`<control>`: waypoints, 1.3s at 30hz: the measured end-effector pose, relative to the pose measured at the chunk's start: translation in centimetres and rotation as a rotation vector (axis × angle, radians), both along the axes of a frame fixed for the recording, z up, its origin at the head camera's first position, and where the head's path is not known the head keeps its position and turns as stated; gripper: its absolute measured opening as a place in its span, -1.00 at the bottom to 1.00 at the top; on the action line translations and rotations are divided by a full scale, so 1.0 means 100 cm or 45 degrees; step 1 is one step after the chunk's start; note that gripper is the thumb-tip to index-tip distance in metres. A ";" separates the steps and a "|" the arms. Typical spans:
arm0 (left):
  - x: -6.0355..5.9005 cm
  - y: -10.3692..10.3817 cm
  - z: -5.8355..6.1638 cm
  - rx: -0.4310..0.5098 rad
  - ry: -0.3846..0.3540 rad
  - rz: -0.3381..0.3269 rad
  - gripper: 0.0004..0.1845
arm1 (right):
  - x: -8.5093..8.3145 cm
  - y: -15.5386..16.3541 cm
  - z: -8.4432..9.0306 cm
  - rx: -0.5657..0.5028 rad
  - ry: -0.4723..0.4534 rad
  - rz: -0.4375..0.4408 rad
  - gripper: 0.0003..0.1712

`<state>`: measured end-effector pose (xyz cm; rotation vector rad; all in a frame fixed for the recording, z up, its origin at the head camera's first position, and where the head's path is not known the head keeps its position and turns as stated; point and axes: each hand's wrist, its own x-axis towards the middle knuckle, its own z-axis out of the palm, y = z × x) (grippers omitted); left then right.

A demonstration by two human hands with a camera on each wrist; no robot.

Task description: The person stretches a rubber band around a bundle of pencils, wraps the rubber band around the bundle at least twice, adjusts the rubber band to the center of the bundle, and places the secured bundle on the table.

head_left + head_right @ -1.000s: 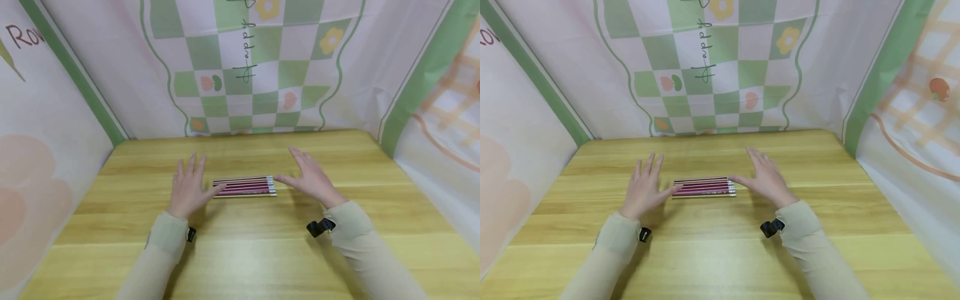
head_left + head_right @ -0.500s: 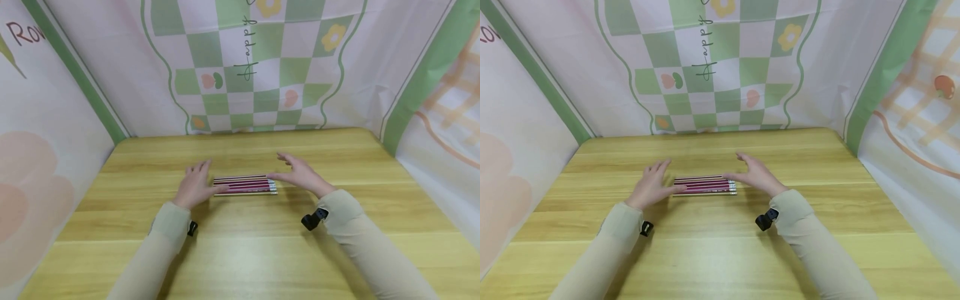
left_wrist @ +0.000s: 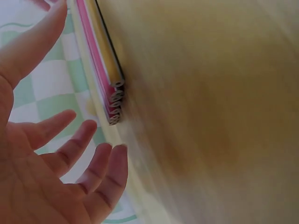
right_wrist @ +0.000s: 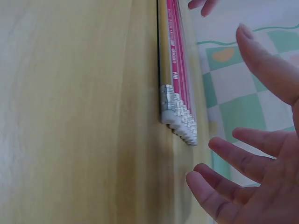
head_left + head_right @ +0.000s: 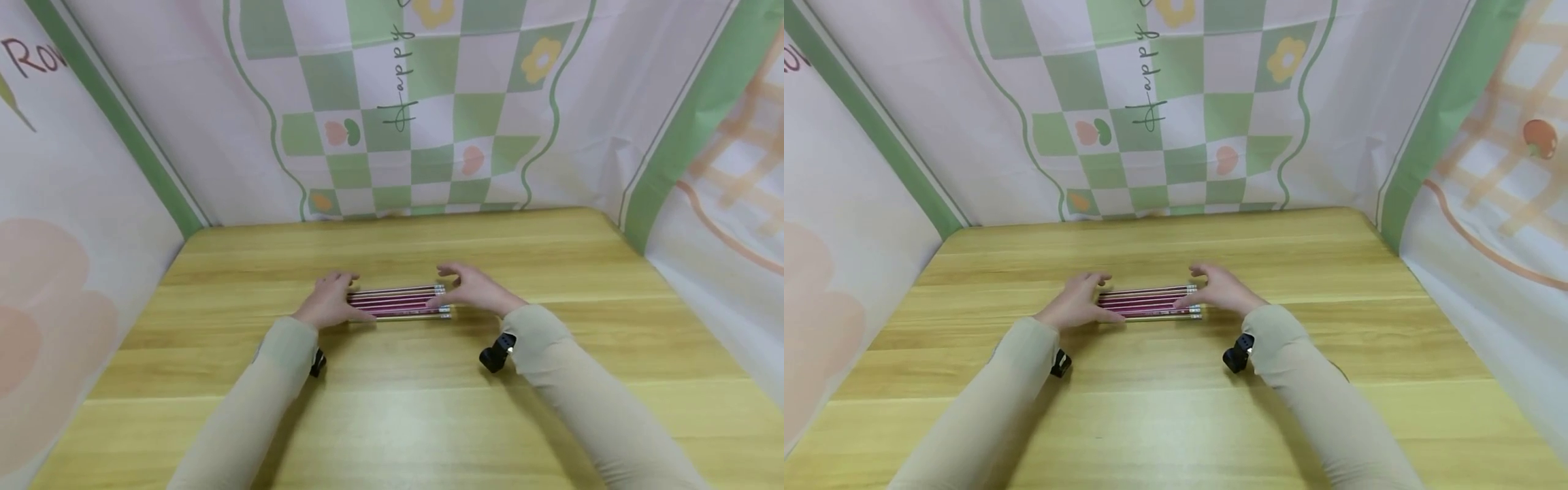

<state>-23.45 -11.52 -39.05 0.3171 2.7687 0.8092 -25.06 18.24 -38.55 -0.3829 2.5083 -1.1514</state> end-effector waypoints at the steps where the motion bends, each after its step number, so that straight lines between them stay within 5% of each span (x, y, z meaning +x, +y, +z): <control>1: -0.002 0.001 -0.001 -0.009 -0.005 -0.014 0.10 | -0.001 0.000 -0.001 0.001 -0.004 0.007 0.14; 15: -0.007 0.006 -0.006 -0.067 -0.027 -0.104 -0.16 | -0.007 -0.009 -0.016 0.210 0.098 0.144 0.11; 29: -0.015 0.001 -0.007 -0.013 -0.083 -0.151 -0.31 | -0.010 -0.009 -0.024 0.095 0.075 0.067 -0.26; 39: -0.018 0.002 -0.007 -0.030 -0.113 -0.182 -0.34 | -0.010 -0.010 -0.024 0.134 0.071 0.096 -0.34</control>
